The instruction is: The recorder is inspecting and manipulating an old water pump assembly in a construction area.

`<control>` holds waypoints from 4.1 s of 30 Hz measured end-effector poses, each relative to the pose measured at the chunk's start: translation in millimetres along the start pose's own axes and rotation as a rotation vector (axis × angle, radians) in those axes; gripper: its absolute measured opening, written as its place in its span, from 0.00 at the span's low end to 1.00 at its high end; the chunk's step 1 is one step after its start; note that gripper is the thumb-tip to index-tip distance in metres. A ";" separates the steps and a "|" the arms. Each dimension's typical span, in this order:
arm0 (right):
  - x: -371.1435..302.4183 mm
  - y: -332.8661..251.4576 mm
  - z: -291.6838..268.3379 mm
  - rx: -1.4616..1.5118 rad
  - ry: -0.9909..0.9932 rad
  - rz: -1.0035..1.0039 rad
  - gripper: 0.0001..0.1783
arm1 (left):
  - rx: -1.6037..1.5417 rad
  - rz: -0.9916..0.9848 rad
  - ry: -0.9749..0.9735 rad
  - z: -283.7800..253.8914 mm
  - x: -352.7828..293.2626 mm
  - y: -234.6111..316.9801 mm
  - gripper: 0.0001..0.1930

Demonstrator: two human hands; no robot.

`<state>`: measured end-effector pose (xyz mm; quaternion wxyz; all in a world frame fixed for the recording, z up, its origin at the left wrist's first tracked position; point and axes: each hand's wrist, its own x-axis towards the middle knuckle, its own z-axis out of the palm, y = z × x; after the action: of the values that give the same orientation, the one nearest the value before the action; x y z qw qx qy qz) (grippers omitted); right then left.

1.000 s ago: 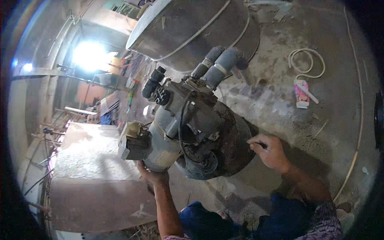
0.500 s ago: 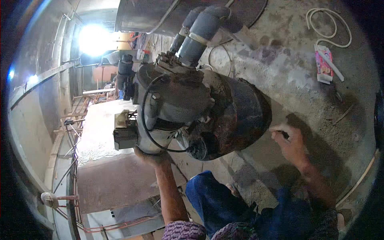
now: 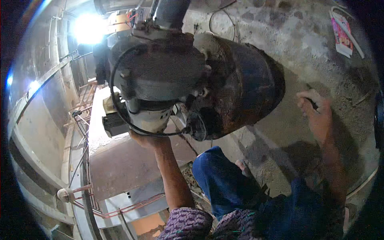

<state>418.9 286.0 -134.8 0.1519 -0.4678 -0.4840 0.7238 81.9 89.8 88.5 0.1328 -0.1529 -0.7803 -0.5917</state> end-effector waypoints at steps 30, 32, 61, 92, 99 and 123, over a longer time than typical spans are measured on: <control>47.3 -250.5 196.8 -0.324 0.284 -1.635 0.47 | -0.401 -0.067 -0.222 8.2 57.3 3.1 0.28; 49.5 -254.4 203.6 -0.384 0.333 -1.643 0.47 | -0.410 -0.072 -0.210 5.1 61.5 1.5 0.27; 66.2 -305.7 263.0 -0.470 0.241 -1.474 0.39 | -0.567 -0.050 -0.285 18.6 153.3 -24.2 0.23; 101.7 -329.8 314.0 -0.225 -0.023 -1.311 0.35 | -0.978 -0.017 -0.376 39.7 218.2 -119.4 0.12; 92.1 -341.4 315.3 -0.569 0.435 -1.204 0.39 | -0.730 -0.023 -0.146 52.4 210.6 -111.4 0.15; 114.6 -336.6 292.0 -0.317 0.273 -1.398 0.44 | -0.540 -0.047 -0.133 29.3 193.9 -107.0 0.16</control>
<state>40.7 363.4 115.5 0.5682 -0.1518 -0.7453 0.3140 -139.2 106.8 61.6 0.0218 -0.2030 -0.6049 -0.7697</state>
